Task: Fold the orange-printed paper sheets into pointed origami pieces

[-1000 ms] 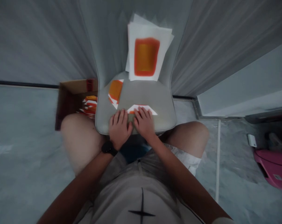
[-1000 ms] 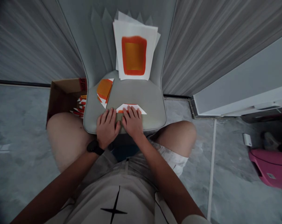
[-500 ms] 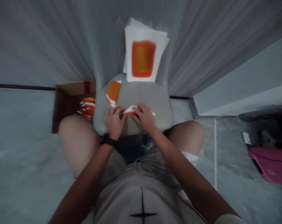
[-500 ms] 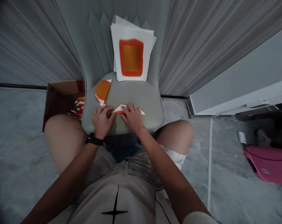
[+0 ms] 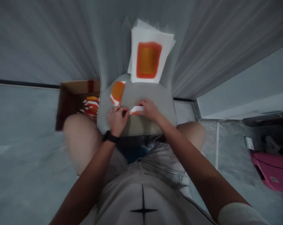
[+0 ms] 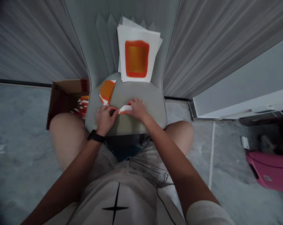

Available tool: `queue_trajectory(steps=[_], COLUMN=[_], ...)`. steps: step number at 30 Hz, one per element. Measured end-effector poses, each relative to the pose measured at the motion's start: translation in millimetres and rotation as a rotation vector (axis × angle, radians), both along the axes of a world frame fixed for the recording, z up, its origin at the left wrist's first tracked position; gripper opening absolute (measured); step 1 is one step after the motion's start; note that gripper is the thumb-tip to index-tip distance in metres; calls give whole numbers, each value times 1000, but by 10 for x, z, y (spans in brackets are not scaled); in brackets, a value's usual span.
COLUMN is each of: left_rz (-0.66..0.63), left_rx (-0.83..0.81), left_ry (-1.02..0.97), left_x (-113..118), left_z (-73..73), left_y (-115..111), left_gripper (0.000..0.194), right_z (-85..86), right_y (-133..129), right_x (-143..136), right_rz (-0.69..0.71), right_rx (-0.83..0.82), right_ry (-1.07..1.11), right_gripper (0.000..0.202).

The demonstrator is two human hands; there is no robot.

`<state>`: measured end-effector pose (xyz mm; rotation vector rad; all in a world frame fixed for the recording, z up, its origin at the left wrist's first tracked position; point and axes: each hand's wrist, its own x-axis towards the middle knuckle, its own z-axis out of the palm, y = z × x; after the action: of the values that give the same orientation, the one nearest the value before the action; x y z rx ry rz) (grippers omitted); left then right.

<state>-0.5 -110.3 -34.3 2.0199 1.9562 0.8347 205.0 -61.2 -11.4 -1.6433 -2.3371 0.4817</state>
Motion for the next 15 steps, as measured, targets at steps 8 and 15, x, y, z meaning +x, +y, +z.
queue_trajectory(steps=[8,15], left_rz=[-145,-354], left_rx=[-22,-136], left_ry=[-79,-329], left_x=[-121,-234], left_z=[43,41], left_y=[-114,-78], left_gripper=[31,42], right_z=[238,273], right_y=[274,81], right_x=[139,134], right_rz=[162,135], right_rx=[-419,-555], right_ry=[335,550], right_gripper=[21,33])
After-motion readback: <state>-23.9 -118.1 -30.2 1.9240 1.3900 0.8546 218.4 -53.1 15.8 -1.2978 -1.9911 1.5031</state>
